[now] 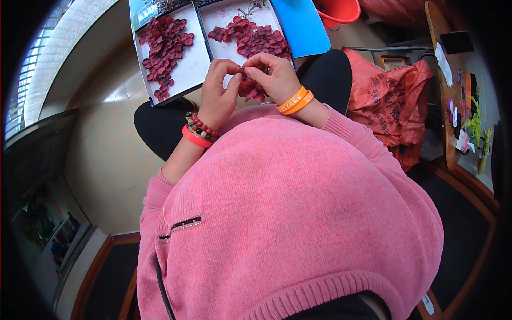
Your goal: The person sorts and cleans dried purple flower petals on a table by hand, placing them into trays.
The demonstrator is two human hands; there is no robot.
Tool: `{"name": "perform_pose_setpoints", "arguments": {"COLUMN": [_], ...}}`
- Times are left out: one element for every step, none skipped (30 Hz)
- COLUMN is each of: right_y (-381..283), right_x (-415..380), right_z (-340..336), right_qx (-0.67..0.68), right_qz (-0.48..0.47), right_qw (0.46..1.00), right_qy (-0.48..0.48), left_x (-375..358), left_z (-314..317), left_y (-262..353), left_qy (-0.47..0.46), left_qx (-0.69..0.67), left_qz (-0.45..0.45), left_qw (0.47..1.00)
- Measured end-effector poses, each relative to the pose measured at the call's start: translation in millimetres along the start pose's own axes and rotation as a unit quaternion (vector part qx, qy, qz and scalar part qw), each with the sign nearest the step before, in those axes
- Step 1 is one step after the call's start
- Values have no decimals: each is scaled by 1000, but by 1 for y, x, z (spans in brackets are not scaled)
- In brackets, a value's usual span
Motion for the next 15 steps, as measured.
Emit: {"name": "perform_pose_setpoints", "arguments": {"right_y": [4, 12, 15, 17, 18, 18, 21, 23, 23, 22, 19, 19, 21, 22, 24], "right_x": [1, 2, 3, 2, 2, 1, 1, 1, 1, 1, -1, 0, 0, 0, 0], "right_z": [0, -1, -1, -2, -3, -4, -4, -5, -5, -5, -7, -8, -9, -10, -12], "right_qx": [-2, -5, -7, -39, -72, -104, -97, -84, -71, -57, -84, -106, -128, -151, -167], "right_qz": [-16, -32, -48, -50, -54, -58, -46, -37, -28, -17, -4, -16, -28, -40, -42], "right_qw": [1000, 999, 999, 998, 996, 992, 994, 995, 997, 998, 996, 994, 991, 987, 984], "right_qy": [1, 2, 3, -12, -26, -40, -36, -28, -21, -13, -20, -30, -39, -48, -47], "left_x": [0, -1, -1, -1, -1, 0, 0, 0, 1, 3, 3, 4, 5, 7, 7], "left_z": [0, 0, 0, 1, 3, 4, 5, 5, 6, 8, 10, 11, 12, 13, 15], "left_y": [-1, -3, -4, -7, -10, -12, -12, -10, -10, -14, -19, -23, -25, -27, -29], "left_qy": [-11, -22, -34, -41, -49, -57, -59, -61, -62, -73, -83, -93, -101, -110, -120], "left_qx": [-18, -35, -53, -49, -46, -42, -52, -62, -73, -80, -86, -92, -79, -66, -53], "left_qz": [-18, -36, -54, -68, -81, -93, -99, -105, -111, -119, -128, -138, -146, -154, -163], "left_qw": [1000, 998, 997, 996, 994, 993, 992, 991, 989, 987, 985, 982, 981, 980, 978]}}
Point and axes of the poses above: each hand's wrist, its own x-axis towards the middle knuckle, its own z-axis out of the palm, y = z × x, the point moved 3 cm from there along x, towards the middle knuckle, and after that the axes turned 7 degrees about -z, right-handed, at the moved point
